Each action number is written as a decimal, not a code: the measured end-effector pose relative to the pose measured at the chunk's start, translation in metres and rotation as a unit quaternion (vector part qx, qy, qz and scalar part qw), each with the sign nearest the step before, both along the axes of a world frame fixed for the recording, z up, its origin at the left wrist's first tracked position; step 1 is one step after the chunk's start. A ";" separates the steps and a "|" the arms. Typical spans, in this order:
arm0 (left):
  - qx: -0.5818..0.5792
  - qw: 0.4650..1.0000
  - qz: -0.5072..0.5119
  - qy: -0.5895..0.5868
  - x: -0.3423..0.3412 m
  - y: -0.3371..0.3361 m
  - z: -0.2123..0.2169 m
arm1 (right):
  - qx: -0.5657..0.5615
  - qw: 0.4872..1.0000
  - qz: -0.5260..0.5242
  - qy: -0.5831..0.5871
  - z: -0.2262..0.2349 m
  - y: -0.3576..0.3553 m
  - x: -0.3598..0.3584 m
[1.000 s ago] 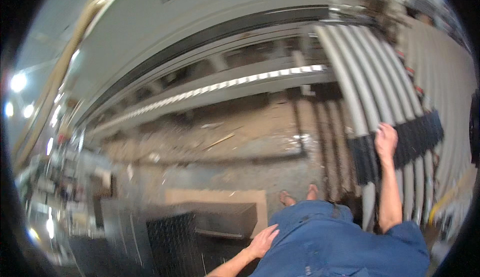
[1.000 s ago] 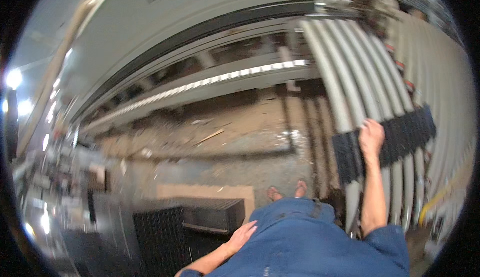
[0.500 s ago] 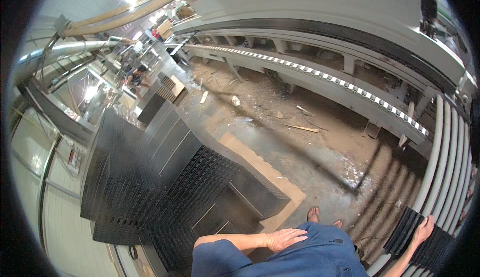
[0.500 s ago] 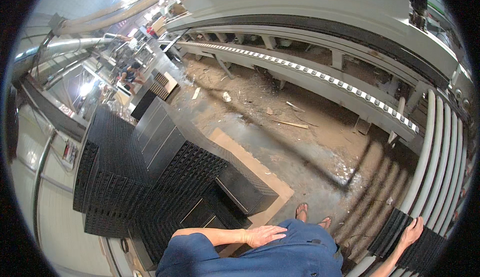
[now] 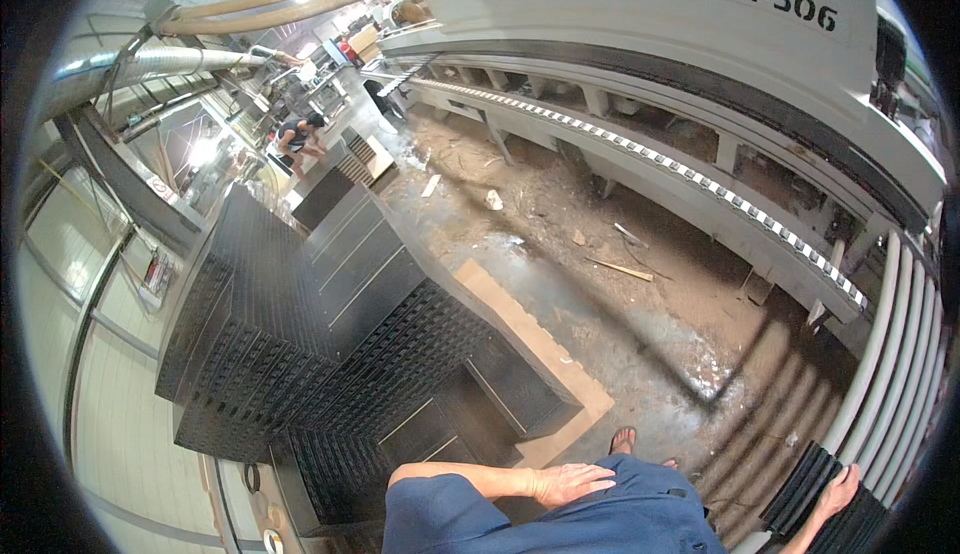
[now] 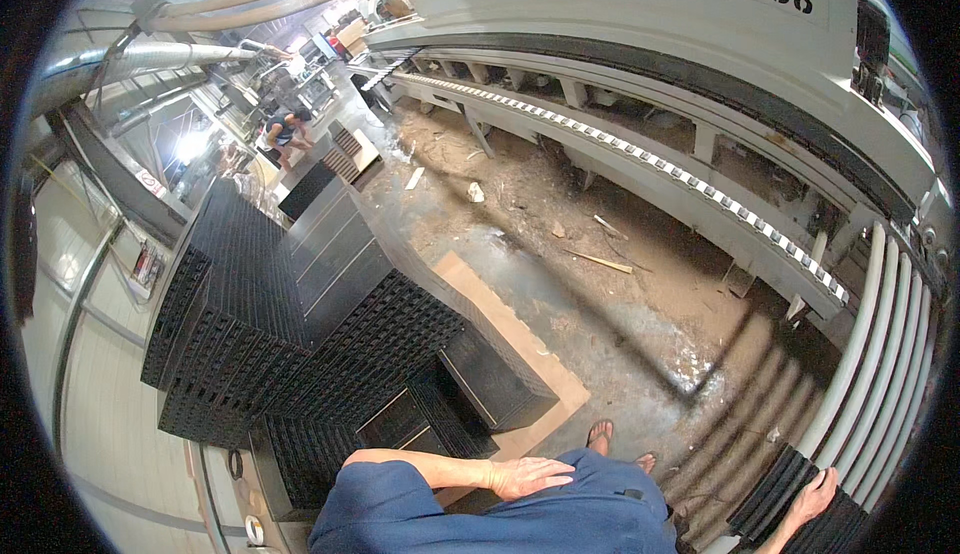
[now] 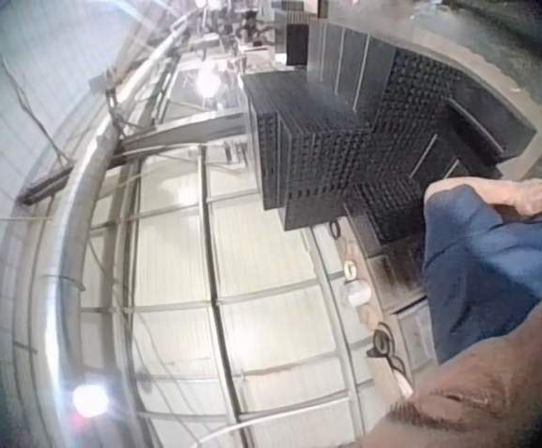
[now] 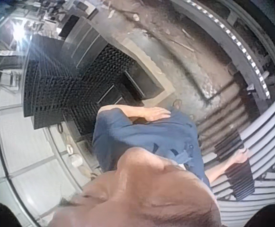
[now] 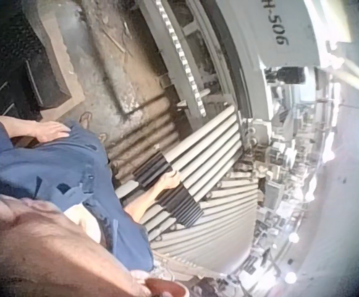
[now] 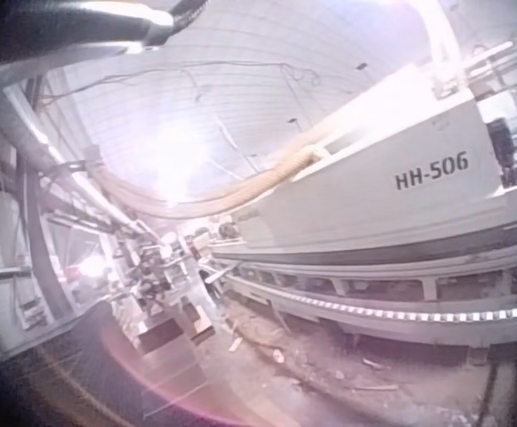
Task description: The person repeatedly picks up black rectangular panels from a roller conveyor and stacks them onto a growing pile on the floor. The person handles the panels one at a time, placing them carefully to maintain alignment.
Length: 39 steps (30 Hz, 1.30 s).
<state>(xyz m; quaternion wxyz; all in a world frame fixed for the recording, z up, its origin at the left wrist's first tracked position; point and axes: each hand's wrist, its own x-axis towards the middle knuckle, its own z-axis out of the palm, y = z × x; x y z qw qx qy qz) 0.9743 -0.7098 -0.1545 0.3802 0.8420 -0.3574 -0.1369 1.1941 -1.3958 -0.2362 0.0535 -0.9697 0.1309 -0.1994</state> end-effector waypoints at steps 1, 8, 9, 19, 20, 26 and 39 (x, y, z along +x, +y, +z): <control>-0.002 1.000 0.003 -0.011 -0.002 -0.001 -0.006 | 0.004 1.000 -0.003 0.006 0.001 -0.001 -0.002; -0.007 1.000 -0.001 -0.022 -0.005 -0.001 -0.009 | 0.005 1.000 0.005 0.008 -0.007 -0.009 0.000; -0.001 1.000 -0.003 -0.007 -0.005 -0.001 -0.006 | 0.004 1.000 0.010 0.007 -0.007 -0.008 0.002; 0.014 1.000 -0.008 0.018 -0.011 -0.001 -0.004 | 0.002 1.000 0.014 -0.013 -0.004 -0.004 0.001; 0.021 1.000 -0.008 0.017 -0.011 -0.001 -0.005 | -0.006 1.000 0.016 -0.017 -0.004 -0.004 0.002; 0.018 1.000 -0.009 0.010 -0.014 -0.002 -0.008 | 0.001 1.000 0.004 -0.007 -0.004 -0.003 0.000; 0.000 1.000 -0.001 -0.005 -0.014 -0.004 -0.005 | -0.029 0.999 0.008 -0.015 0.008 0.007 -0.002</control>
